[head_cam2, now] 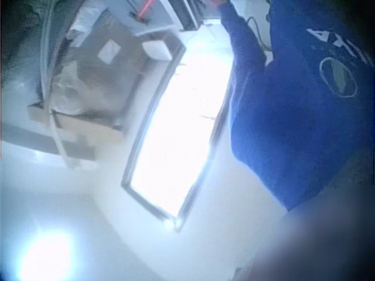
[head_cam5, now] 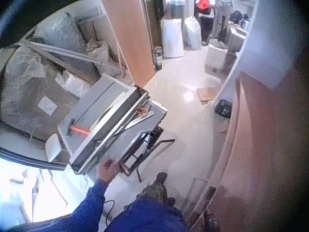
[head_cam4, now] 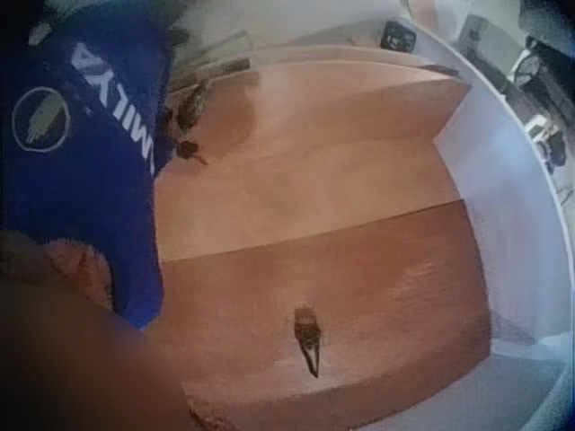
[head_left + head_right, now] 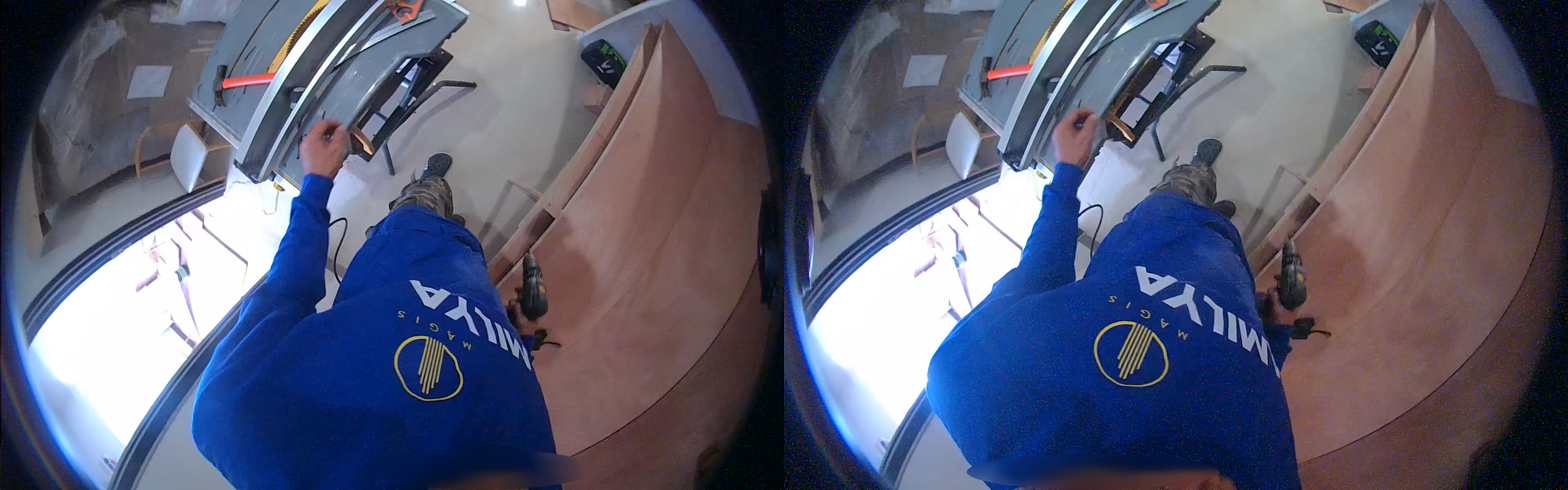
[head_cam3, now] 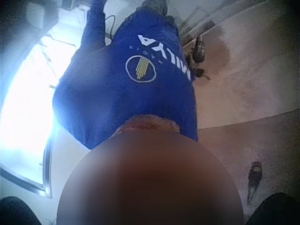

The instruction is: The person measures a curved wooden panel with a tape measure, then uses a cordless drill to drive screws into the panel to attach it to a wall. The person repeats measuring and drilling steps to secure the panel in place.

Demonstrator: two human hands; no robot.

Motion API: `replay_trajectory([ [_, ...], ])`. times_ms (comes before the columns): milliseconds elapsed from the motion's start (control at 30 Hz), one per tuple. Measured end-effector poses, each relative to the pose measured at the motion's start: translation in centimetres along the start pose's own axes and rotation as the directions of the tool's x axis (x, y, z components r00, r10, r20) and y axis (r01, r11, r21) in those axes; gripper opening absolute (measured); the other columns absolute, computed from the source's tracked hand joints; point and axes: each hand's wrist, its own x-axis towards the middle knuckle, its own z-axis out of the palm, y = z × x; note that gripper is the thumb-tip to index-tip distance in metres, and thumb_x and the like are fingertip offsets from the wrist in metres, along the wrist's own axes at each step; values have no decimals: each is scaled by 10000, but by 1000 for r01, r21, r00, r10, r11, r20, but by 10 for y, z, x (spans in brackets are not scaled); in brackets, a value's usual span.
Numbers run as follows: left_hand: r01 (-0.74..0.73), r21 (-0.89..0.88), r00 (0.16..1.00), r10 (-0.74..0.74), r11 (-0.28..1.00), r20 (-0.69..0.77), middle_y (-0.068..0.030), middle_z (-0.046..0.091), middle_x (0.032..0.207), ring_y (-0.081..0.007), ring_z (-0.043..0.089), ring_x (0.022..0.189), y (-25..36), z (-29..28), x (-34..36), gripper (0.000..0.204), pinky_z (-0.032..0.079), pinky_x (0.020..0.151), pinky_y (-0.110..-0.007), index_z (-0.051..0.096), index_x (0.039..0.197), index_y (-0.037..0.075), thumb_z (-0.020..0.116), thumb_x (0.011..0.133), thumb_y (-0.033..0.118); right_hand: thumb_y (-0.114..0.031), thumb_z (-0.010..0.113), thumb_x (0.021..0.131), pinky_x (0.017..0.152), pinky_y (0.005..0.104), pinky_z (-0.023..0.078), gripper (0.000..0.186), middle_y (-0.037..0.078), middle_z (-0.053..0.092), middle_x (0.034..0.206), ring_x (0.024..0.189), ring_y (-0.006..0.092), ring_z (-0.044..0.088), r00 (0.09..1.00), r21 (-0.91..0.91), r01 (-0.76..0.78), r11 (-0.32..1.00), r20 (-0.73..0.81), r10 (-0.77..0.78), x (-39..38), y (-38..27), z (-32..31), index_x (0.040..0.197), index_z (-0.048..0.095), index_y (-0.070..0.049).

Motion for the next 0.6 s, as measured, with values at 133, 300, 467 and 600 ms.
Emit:
replay_trajectory([
  [133,200,46,962,-187,979,-196,-128,736,921,-245,709,874,-51,-45,-12,209,540,801,-370,740,1000,59,717,852,206,-244,785,837,836,369,529,384,70,700,982,897,214,665,995,-57,43,997,-90,-48,73,-71,18,1149,668,-54],
  [300,182,168,951,-130,969,-280,-112,730,952,-292,689,929,-88,-58,-14,212,523,835,-422,745,990,90,741,839,239,-250,804,790,856,382,528,348,87,704,995,939,242,672,997,-389,-45,920,35,63,130,-117,32,1072,690,-81],
  [467,163,273,964,-94,948,-247,-102,699,977,-326,673,941,-103,-50,-14,196,516,814,-465,730,979,125,747,842,264,-275,769,827,876,401,525,383,118,710,1017,957,276,677,997,-316,5,949,72,19,152,-118,49,1117,679,-42],
  [600,75,406,982,2,911,-187,-106,680,1013,-340,665,945,-118,-46,-15,176,515,812,-475,707,981,133,686,888,281,-239,749,853,932,397,505,404,146,687,1135,1048,290,652,980,-390,163,906,173,-102,157,-115,59,1194,654,-45],
])
